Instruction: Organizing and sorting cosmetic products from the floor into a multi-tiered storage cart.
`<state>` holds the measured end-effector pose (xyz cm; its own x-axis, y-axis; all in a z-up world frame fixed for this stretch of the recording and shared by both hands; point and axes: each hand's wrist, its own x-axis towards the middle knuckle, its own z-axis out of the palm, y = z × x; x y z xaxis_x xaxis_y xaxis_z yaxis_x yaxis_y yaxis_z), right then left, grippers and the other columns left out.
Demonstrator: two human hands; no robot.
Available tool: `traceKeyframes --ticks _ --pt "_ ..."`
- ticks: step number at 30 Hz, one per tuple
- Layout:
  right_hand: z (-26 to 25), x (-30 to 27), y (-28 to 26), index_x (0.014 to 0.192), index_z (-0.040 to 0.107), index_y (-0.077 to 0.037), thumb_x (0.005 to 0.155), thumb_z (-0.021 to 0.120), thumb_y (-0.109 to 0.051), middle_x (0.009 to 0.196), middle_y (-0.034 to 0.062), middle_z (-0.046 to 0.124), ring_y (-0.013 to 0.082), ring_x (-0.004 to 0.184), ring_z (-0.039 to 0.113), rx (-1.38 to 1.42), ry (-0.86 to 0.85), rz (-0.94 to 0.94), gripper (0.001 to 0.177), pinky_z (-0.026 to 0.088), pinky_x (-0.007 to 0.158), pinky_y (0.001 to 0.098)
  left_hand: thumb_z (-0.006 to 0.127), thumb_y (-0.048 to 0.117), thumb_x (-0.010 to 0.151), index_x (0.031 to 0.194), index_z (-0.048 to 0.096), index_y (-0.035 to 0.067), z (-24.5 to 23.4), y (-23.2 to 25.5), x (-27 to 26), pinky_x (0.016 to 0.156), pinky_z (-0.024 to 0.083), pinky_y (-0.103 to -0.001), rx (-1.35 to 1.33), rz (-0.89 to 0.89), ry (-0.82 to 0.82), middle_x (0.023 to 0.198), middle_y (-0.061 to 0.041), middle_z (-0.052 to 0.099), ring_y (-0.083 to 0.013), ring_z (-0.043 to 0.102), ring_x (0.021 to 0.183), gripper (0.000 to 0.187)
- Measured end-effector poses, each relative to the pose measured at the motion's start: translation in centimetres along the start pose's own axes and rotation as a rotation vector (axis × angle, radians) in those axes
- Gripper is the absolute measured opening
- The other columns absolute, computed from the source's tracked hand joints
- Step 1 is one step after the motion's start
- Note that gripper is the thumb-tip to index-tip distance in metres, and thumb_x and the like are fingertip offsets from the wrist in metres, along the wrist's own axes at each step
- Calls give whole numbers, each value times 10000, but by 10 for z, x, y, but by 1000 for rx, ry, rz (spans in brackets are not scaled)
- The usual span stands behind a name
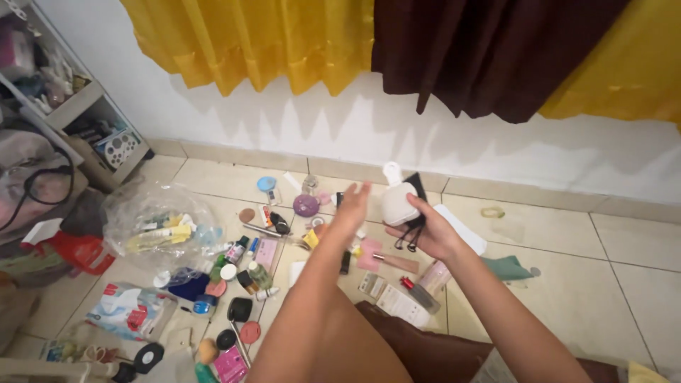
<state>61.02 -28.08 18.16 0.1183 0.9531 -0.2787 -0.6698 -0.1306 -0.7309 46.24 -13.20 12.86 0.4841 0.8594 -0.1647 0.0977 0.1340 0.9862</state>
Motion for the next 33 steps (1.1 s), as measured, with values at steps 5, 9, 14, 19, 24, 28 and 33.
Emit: traceKeyframes --ticks 5,9,14,19,24,28,33 --pt "-39 -36 -8 1395 508 -1 920 660 -380 1310 194 645 373 1131 681 95 231 -89 627 586 966 494 423 509 1030 1461 501 -9 -52 -25 33 1190 311 -375 17 137 203 1538 -174 502 -297 456 1429 678" --pt "-133 -94 -29 1401 527 -7 917 681 -393 1292 192 665 384 1090 687 150 380 -193 638 571 889 439 438 498 1012 1462 469 33 -36 0 29 1160 320 -390 -229 -68 175 1521 -144 500 -276 439 1415 648" --pt "-234 -222 -58 1443 457 20 910 760 -369 1219 199 645 330 915 703 -79 913 -534 726 600 731 430 395 535 1047 1488 458 -21 7 -20 82 1203 300 -386 -149 119 130 1566 -179 482 -294 420 1459 712" --pt "-244 -368 -55 1497 445 49 870 890 -277 1285 301 628 415 1054 666 -1049 1765 -466 835 566 821 488 376 538 980 1546 354 201 -12 42 79 1102 275 -583 -140 -267 94 1600 -33 357 -312 321 1429 659" --pt "-372 -482 7 1406 506 67 936 836 -205 1255 259 632 330 1170 643 -1509 1912 -645 635 551 1058 421 400 523 1008 1516 460 148 -23 46 123 1093 405 -513 147 -243 117 1541 -37 545 -363 503 1300 635" --pt "-365 -501 38 1408 531 52 1050 777 -208 1170 297 687 382 1068 701 -1337 2195 -322 506 568 898 478 386 497 1040 1516 467 131 -45 1 189 1080 389 -479 115 -189 25 1521 -76 537 -306 486 1319 606" --pt "-446 -548 129 1548 460 -31 895 853 -232 1319 260 675 354 1097 707 -1399 2432 108 788 597 943 468 360 501 1059 1524 446 120 -47 -13 202 1101 360 -504 74 -254 12 1542 -94 509 -340 452 1370 608"
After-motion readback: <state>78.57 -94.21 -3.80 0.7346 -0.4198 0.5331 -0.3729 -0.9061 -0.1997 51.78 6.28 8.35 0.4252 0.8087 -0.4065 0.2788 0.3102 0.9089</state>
